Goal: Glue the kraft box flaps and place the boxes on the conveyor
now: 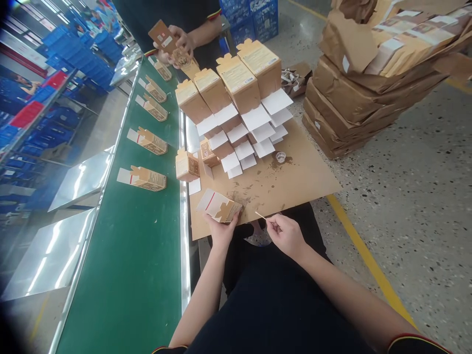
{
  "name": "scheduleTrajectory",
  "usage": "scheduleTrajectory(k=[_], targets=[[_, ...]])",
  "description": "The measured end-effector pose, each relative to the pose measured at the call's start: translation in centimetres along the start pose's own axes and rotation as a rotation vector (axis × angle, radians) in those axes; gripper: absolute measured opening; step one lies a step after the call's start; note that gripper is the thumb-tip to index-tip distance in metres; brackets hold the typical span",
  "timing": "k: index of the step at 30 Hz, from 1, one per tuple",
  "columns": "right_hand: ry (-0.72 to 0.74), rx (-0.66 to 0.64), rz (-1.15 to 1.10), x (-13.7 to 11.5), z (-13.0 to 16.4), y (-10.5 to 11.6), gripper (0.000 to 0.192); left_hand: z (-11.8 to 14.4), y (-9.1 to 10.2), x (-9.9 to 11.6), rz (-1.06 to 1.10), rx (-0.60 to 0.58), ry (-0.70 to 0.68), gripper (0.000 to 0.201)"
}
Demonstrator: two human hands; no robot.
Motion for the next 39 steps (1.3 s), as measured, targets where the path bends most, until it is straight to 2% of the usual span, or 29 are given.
scheduleTrajectory(k=[4,6,8,11,13,14,16,18,19,21,23,24,25,26,28,29,31,32,33,35,39], targets=[[-0.024,-0.032,-0.013,0.1,0.1,0.2,0.027,-0.2,-0.5,0.2,-0.025,-0.042,-0.016,0.083],[0.003,-0.020,-0.028,-0.1,-0.2,0.5,0.025,-1.5,1.2,-0.1,-0.014,0.003,-0.001,0.085],[0.031,0.018,-0.044,-0.1,-0.7,1.1,0.023,-3.7,5.2,-1.0,-0.003,0.148,0.030,0.086],[0.025,0.057,-0.058,0.3,-1.2,1.7,0.024,-7.8,13.7,-3.4,0.008,0.419,0.051,0.094],[-0.008,0.050,-0.063,0.8,-1.5,1.6,0.025,-10.5,18.6,-5.1,0.010,0.499,0.062,0.099],[-0.026,0.041,-0.064,1.0,-1.6,1.4,0.027,-11.6,20.4,-6.1,0.007,0.501,0.093,0.101],[-0.051,0.023,-0.062,1.3,-1.9,1.0,0.029,-13.0,22.6,-7.9,-0.003,0.460,0.177,0.103],[-0.054,0.014,-0.059,1.5,-2.2,0.8,0.032,-12.9,23.5,-8.8,-0.055,0.448,0.223,0.107],[-0.052,0.016,-0.058,1.5,-2.4,0.8,0.032,-12.3,23.9,-8.9,-0.103,0.491,0.222,0.109],[-0.054,0.031,-0.050,1.8,-2.5,1.3,0.032,-10.2,24.4,-8.2,-0.216,0.686,0.159,0.105],[-0.058,0.056,-0.040,2.0,-2.7,1.8,0.032,-7.8,23.4,-6.6,-0.267,0.863,0.024,0.085],[-0.057,0.068,-0.038,2.1,-2.8,2.0,0.032,-7.2,21.9,-5.6,-0.254,0.867,-0.061,0.071],[-0.055,0.075,-0.040,2.2,-2.9,2.1,0.032,-7.1,19.7,-4.5,-0.228,0.790,-0.149,0.056],[-0.051,0.077,-0.044,2.2,-3.1,2.1,0.032,-7.5,16.8,-3.3,-0.195,0.649,-0.227,0.045],[-0.046,0.066,-0.053,2.0,-3.8,1.7,0.034,-9.2,9.9,-1.0,-0.141,0.265,-0.316,0.034],[-0.043,0.056,-0.057,1.9,-4.2,1.4,0.034,-10.1,6.7,0.0,-0.124,0.122,-0.327,0.035],[-0.032,0.042,-0.063,1.5,-5.2,1.0,0.036,-11.8,2.1,1.3,-0.116,0.002,-0.303,0.041],[-0.026,0.045,-0.065,1.2,-5.6,1.0,0.037,-12.3,0.7,1.6,-0.124,-0.008,-0.283,0.043],[-0.021,0.056,-0.067,1.0,-5.9,1.2,0.037,-12.3,-0.1,1.7,-0.138,-0.004,-0.268,0.044],[-0.025,0.090,-0.064,0.9,-6.1,2.1,0.039,-10.8,-0.5,1.6,-0.173,0.002,-0.259,0.039],[-0.082,0.164,-0.033,1.6,-5.2,4.9,0.040,-3.4,1.9,1.1,-0.222,-0.056,-0.266,0.022]])
Point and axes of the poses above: each hand's wrist, its own z-axis away from the middle knuckle, its own y-axis out of the back of the hand, x = y × z, the point moved 6 cm from there along -z, towards the middle knuckle, and after that the axes turned 9 degrees about x, right-handed, at the moved point
